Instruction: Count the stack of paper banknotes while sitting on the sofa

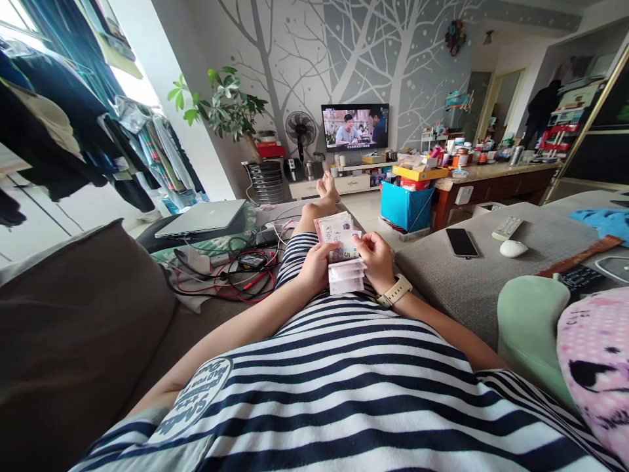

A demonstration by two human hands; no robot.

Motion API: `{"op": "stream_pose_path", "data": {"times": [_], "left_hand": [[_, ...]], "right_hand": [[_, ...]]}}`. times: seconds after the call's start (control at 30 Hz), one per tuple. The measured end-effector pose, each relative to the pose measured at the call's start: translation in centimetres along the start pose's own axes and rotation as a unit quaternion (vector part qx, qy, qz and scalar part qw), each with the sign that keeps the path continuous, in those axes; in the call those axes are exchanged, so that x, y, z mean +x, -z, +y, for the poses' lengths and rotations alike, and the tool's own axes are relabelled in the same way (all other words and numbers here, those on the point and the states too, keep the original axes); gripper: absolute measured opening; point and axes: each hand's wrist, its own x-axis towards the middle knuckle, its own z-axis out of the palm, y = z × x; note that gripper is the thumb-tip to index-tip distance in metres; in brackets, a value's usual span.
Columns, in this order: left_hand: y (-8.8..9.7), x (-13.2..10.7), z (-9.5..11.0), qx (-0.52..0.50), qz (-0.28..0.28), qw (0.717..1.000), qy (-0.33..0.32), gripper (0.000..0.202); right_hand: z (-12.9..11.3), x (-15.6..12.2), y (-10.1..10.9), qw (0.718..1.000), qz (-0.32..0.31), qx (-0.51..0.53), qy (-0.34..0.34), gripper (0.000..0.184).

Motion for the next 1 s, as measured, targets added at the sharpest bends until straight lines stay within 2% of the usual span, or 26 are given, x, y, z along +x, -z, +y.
{"op": "stream_pose_path", "data": {"times": [0.27, 0.43, 0.63, 1.0], "left_hand": [[-0.2, 0.2, -0.1, -0.003, -0.027, 1.000, 0.003, 0.077], [-0.3, 0.1, -0.2, -0.009, -0.027, 0.999, 0.017, 0.063], [-0.6, -0.4, -0.4, -0.021, -0.027, 0.999, 0.033, 0.044], [-0.3, -1.1, 0.2, -0.041, -0.033, 0.998, 0.044, 0.035]], "right_hand": [[-0.1, -0.2, 0.3, 1.000, -0.007, -0.012, 0.012, 0.051], [-0.5, -0.6, 0.1, 0.999, -0.023, 0.018, 0.023, 0.051], [-1.0, -1.1, 0.0, 0.999, -0.023, 0.001, 0.046, 0.053], [-1.3, -1.7, -0.5, 0.998, -0.029, 0.023, 0.052, 0.056]]}}
